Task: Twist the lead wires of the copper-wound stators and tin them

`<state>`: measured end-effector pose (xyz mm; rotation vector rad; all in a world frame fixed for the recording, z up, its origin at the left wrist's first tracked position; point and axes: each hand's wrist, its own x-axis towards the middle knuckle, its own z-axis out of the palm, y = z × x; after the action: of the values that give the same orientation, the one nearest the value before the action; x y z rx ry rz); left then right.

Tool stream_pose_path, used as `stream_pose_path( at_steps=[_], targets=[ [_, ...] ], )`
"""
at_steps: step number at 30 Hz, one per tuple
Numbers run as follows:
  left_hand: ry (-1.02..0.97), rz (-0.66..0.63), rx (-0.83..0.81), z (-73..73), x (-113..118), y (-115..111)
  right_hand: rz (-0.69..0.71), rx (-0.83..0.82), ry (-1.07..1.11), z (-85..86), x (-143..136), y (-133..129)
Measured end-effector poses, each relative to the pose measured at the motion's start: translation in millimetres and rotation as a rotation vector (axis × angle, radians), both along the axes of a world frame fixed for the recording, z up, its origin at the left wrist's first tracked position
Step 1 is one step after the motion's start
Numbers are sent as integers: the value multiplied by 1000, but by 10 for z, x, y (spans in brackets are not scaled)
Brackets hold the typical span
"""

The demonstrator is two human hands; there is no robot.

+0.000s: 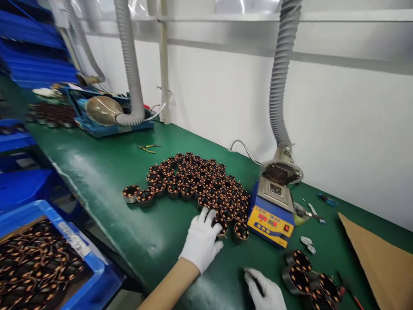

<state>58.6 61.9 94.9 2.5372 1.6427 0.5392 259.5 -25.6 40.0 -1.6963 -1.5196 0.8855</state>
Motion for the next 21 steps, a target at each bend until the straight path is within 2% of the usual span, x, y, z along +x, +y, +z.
stream_pose_path(
  at_steps=[3,5,9,12,15,18,21],
  targets=[
    [7,-47,-3,-7,37,-59,-65,101,-163,59,141,111],
    [14,-79,-18,-3,-15,-141,-113,58,-163,88,211,217],
    [12,-169,-131,-72,-223,-269,-191,-3,-41,145,257,404],
    [-48,-206,-166,-175,-304,-292,-196,-44,144,254,121,465],
    [-247,-170,-271,-216,-235,-325,-114,-92,341,398,-136,434],
    [-518,-187,-437,-155,-84,-415,10,-212,595,509,-361,344],
    [-708,-177,-597,-61,36,-498,-29,-211,616,554,-420,271]
  ],
)
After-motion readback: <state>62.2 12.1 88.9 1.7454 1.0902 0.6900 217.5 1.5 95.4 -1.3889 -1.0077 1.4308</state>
